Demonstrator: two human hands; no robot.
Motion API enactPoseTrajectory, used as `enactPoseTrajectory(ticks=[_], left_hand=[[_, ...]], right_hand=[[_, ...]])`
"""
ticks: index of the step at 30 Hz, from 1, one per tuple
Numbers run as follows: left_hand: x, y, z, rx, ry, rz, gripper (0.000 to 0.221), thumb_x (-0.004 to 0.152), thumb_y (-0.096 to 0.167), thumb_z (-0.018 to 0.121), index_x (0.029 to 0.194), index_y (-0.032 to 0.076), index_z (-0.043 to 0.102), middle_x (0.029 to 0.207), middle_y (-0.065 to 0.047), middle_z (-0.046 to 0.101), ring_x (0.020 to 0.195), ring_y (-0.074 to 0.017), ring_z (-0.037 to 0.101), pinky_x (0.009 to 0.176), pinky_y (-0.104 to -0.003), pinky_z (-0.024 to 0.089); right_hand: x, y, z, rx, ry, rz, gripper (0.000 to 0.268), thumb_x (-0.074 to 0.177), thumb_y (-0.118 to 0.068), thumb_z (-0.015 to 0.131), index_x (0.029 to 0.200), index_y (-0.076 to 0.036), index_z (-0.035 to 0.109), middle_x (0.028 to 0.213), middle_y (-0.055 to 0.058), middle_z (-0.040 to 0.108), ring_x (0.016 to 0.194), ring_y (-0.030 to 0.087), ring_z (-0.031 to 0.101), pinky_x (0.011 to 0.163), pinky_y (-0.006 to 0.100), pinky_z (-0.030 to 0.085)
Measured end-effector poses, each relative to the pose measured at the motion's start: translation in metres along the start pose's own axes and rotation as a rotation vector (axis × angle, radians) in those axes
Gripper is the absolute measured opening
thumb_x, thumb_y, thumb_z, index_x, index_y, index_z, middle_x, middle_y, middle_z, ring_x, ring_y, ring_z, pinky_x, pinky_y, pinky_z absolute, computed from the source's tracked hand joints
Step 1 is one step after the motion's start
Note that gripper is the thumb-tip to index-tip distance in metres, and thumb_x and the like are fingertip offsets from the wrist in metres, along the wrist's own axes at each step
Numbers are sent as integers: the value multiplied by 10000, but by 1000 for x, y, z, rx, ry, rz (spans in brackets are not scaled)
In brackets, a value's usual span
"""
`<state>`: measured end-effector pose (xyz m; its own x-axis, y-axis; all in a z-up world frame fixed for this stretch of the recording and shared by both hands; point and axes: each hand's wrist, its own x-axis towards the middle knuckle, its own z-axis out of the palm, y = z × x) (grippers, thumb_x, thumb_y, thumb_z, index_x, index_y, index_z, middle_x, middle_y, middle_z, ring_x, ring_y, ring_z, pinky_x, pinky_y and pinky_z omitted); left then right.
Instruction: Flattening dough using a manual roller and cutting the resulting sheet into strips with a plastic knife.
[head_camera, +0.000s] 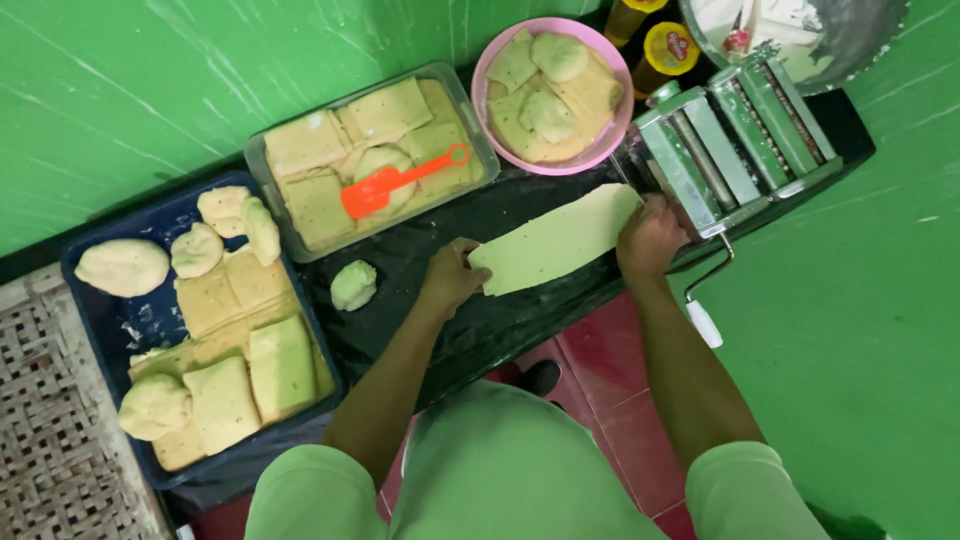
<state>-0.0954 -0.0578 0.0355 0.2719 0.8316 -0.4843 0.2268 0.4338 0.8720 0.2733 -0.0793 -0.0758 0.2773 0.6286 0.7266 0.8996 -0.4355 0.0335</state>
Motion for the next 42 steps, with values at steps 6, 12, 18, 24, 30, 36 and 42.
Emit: enactPoseTrajectory(ticks=[6, 12, 18, 24, 30, 36, 42], left_hand=[[-1, -7, 1, -128, -17, -14, 578, 817, -115, 740, 1361, -87, 547, 1200, -393, 576, 1030, -483, 682, 665, -494, 679], [-5, -3, -1, -249, -102, 1, 633, 825, -122, 716, 1408, -129, 470, 1265, -397, 515, 1108, -474, 633, 731, -490, 658], [-10, -16, -28, -250, -118, 20, 581, 786, -105, 759, 1335, -68, 570, 1197, -336, 580, 1004, -410, 668, 699, -476, 668], [-25, -29, -50, -219, -66, -7, 588, 789, -81, 760, 1342, -72, 559, 1182, -331, 591, 1006, -406, 672, 716, -503, 655], [-29, -32, -49, 202, 64, 31, 511, 797, 1, 803, 1286, 29, 657, 1026, -255, 710, 915, -369, 752, 634, -425, 652], [-46, -22, -54, 661, 150, 162, 461, 914, 48, 691, 1362, 19, 587, 1114, -285, 682, 1052, -436, 702, 892, -522, 591], [-91, -4, -14, 1229, 110, 652, 633, 982, 279, 657, 1504, -18, 457, 1549, -335, 403, 1468, -472, 358, 1184, -608, 313]], right_hand=[[28, -21, -61, 273, -153, -87, 97, 933, -151, 705, 994, -83, 734, 831, 122, 644, 780, 364, 653, 704, 461, 519], [114, -54, -188, 667, -451, 116, 117, 981, -170, 734, 1043, -75, 761, 845, 189, 719, 873, 446, 702, 705, 506, 525], [150, -52, -213, 897, -589, 275, 105, 1019, -108, 724, 1100, -55, 764, 856, 164, 712, 779, 278, 711, 678, 369, 539], [112, -51, -166, 981, -732, 432, 169, 989, -103, 703, 1102, 19, 727, 869, 216, 691, 771, 303, 692, 637, 420, 539], [73, -31, -97, 831, -835, 469, 255, 1024, -119, 647, 1191, 68, 695, 939, 264, 707, 755, 343, 741, 613, 438, 590], [58, -34, -100, 494, -502, -143, 238, 994, -19, 564, 1068, 147, 717, 980, 373, 688, 999, 537, 661, 947, 561, 478], [10, -33, -80, 446, -634, -390, 616, 1020, -196, 526, 1563, 67, 399, 1579, 318, 390, 1430, 500, 375, 1157, 627, 322]])
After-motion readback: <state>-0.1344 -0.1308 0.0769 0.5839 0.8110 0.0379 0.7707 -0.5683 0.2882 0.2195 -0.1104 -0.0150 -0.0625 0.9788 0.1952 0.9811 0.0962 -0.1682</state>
